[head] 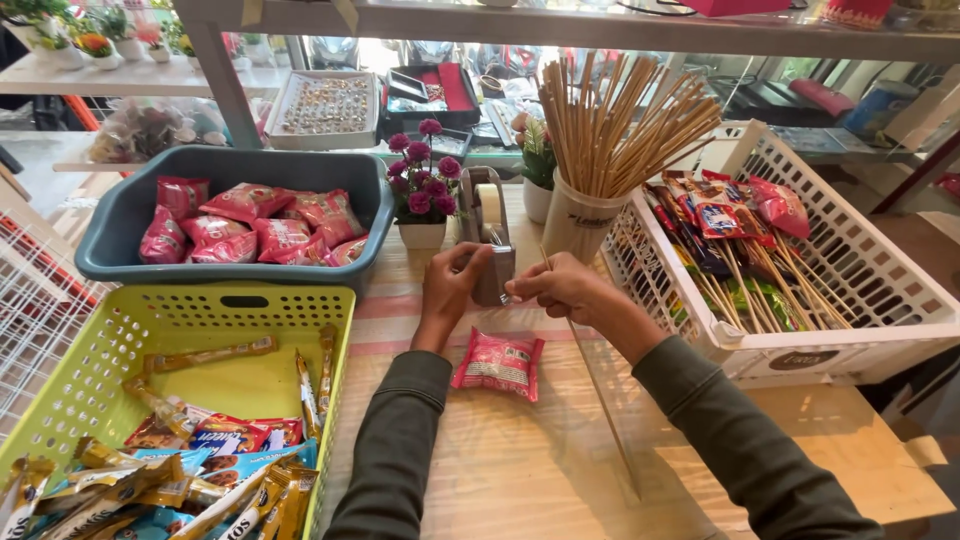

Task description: The recorder uses wooden sticks and tape to create snacks on sticks, also known as snack bouquets or snack sticks.

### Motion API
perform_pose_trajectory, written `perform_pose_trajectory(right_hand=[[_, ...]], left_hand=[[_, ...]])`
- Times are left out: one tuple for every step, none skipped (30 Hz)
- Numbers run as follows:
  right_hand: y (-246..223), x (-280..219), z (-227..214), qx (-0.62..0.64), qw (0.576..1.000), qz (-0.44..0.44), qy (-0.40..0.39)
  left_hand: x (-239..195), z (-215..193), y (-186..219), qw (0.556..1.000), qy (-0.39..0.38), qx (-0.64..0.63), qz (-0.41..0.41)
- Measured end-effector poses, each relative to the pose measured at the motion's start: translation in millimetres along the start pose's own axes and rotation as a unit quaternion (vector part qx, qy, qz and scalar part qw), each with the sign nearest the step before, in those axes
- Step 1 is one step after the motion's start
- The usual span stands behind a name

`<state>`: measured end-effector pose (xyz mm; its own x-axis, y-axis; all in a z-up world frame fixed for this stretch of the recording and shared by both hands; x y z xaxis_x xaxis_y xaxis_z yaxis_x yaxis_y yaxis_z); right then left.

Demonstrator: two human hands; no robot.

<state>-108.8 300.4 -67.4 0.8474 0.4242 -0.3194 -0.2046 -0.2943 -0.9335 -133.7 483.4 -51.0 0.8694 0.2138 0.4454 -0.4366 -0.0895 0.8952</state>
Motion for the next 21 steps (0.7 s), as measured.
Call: perform_pose_trajectory(right_hand=[[-0.1,0.0,0.5,0.001,1.000,0.003,0.001],[2.2,-0.8,1.3,0.003,1.000,0.008,0.002],[3.5,0.6,2.7,0.005,1.000,0.008,0.000],[5.4,1.0,2.5,0.014,1.000,0.009,-0.002],[7.4,1.7,2.0,0.024,1.000,0.010,-0.003],[11.1,5.7,0.8,0.027,1.000,0.012,-0.003],[13.6,9.9,0.5,0.035,0.999,0.006,-0.007],[16.8,13.9,1.0,0.043,0.999,0.002,-0.012],[18.6,15.5,2.1,0.046,0.999,0.004,-0.013],[18.9,17.2,0.9,0.047,0.999,0.004,-0.006],[19.1,18.5,0.1,0.049,0.999,0.004,0.000],[17.4,17.4,0.0,0.050,0.999,0.004,0.001],[15.7,15.9,-0.3,0.048,0.999,0.005,0.005],[13.5,14.6,-0.1,0.045,0.999,0.005,0.009],[13.7,15.1,-0.7,0.045,0.999,0.005,0.009],[12.9,15.7,0.1,0.043,0.999,0.003,0.004],[12.1,15.8,1.4,0.041,0.999,0.000,0.000],[16.3,17.8,0.8,0.039,0.999,-0.001,0.000],[20.4,19.4,0.9,0.033,0.999,-0.001,-0.001],[21.8,21.7,0.6,0.025,1.000,-0.002,-0.001],[31.0,26.4,-1.0,0.021,1.000,-0.005,-0.002]], left_hand=[[1.9,1.2,10.5,0.999,0.011,0.036,-0.029],[1.9,2.7,19.9,0.995,0.020,0.073,-0.060],[2.5,3.7,19.3,0.995,0.020,0.075,-0.061],[3.6,4.5,22.4,0.992,0.031,0.117,-0.045],[4.7,5.9,25.4,0.986,0.043,0.159,-0.029],[4.9,7.3,15.9,0.986,0.040,0.161,-0.030],[5.3,11.1,5.7,0.996,0.025,0.081,-0.032],[4.6,14.3,-4.5,0.999,0.010,0.002,-0.034],[2.7,14.1,-1.5,0.999,0.008,0.004,-0.037],[1.9,12.9,2.7,0.999,0.015,0.017,-0.035],[0.9,11.3,7.3,0.999,0.022,0.031,-0.034],[0.9,11.6,7.2,0.999,0.020,0.031,-0.034],[0.7,12.5,7.9,0.999,0.014,0.014,-0.031],[0.3,12.7,8.8,1.000,0.009,-0.004,-0.028],[0.1,12.7,6.2,1.000,0.008,-0.005,-0.028],[-0.3,12.4,4.5,1.000,0.007,-0.007,-0.025],[-1.2,11.7,3.2,1.000,0.005,-0.010,-0.021],[-1.9,11.2,-0.6,1.000,0.006,-0.011,-0.020],[-3.1,11.8,-6.0,0.999,0.000,-0.018,-0.029],[-2.6,11.8,-10.0,0.999,-0.004,-0.026,-0.036],[-5.1,10.3,-9.4,0.999,-0.001,-0.028,-0.032]])
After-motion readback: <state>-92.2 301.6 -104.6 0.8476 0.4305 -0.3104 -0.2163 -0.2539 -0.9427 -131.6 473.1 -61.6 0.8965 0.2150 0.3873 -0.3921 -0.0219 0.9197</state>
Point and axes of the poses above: each hand's wrist, its own x-axis towards the middle knuckle, its own z-axis out of the palm, y = z × x, the point moved 10 cm from there along x, towards the middle knuckle, and after that the axes turned 2 degrees about -z, right-handed, at the moved point
